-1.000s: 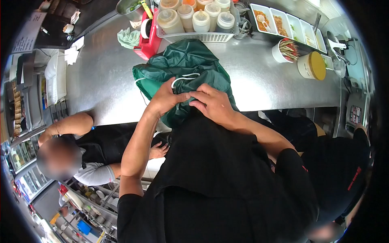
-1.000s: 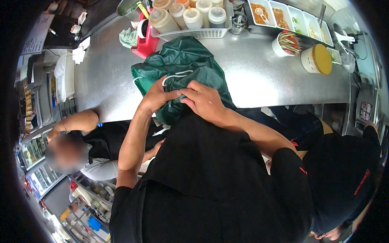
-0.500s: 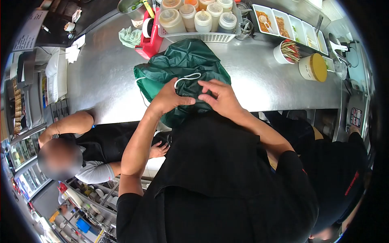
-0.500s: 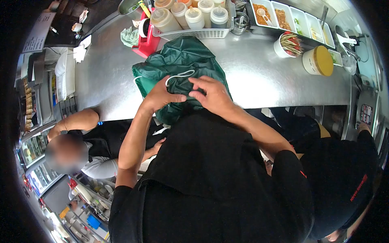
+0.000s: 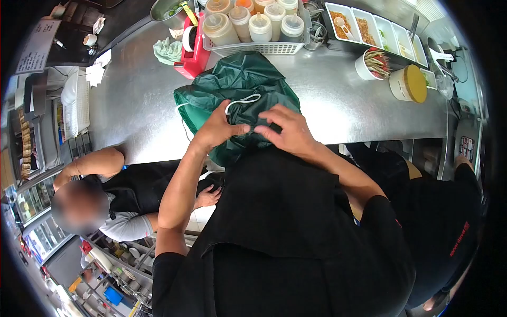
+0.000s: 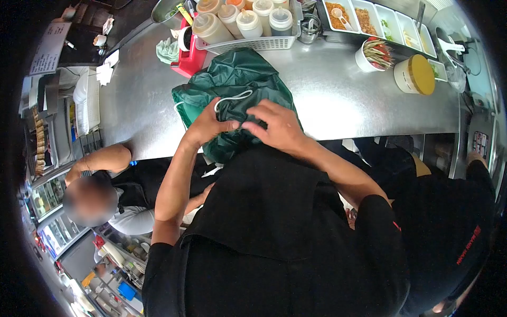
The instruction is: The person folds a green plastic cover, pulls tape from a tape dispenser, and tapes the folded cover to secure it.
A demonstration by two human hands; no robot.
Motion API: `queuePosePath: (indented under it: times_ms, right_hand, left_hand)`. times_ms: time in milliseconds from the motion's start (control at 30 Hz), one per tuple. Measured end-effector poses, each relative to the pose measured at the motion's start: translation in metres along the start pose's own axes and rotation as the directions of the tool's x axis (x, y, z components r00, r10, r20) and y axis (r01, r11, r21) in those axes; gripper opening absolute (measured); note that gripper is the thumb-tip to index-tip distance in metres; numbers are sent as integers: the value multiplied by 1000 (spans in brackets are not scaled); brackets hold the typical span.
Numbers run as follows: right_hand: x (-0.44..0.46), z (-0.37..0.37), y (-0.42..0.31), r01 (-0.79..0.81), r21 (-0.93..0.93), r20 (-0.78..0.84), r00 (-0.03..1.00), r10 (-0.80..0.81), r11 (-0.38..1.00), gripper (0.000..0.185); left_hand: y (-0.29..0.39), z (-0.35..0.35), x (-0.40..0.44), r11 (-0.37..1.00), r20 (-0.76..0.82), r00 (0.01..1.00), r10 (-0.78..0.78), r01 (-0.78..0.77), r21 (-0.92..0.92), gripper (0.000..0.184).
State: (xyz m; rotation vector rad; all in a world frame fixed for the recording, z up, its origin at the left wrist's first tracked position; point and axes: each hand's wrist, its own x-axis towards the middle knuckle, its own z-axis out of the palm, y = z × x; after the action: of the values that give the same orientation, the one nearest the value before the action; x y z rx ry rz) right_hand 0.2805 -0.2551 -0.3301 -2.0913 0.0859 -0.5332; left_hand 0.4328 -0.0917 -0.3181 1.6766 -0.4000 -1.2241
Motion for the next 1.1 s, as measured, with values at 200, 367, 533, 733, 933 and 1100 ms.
queuePosePath:
  times_ms: [200,367,533,733,933,1100]
  right_hand:
    - [7,14,-2,-4,-159,105,994,21,987,44]
    - [8,21,7,58,-154,123,992,-39,986,41]
    - [4,25,5,126,-170,120,987,-106,977,38]
    - [7,20,12,212,-168,164,969,-185,963,37]
    - [10,26,13,245,-176,177,961,-214,953,39]
    - [15,15,16,269,-156,224,947,-231,950,45]
  left_hand:
    - [1,0,2,1000,-13,1000,24,-24,-2,85]
    - [1,1,2,1000,-51,998,24,-25,-8,82]
    - [7,4,0,999,-48,999,16,-18,-40,78]
    - [1,10,-3,997,-103,992,77,-74,38,67]
    - [-7,3,1,996,-90,992,92,-93,-7,70]
    - [-9,1,6,997,-82,996,37,-42,-59,65]
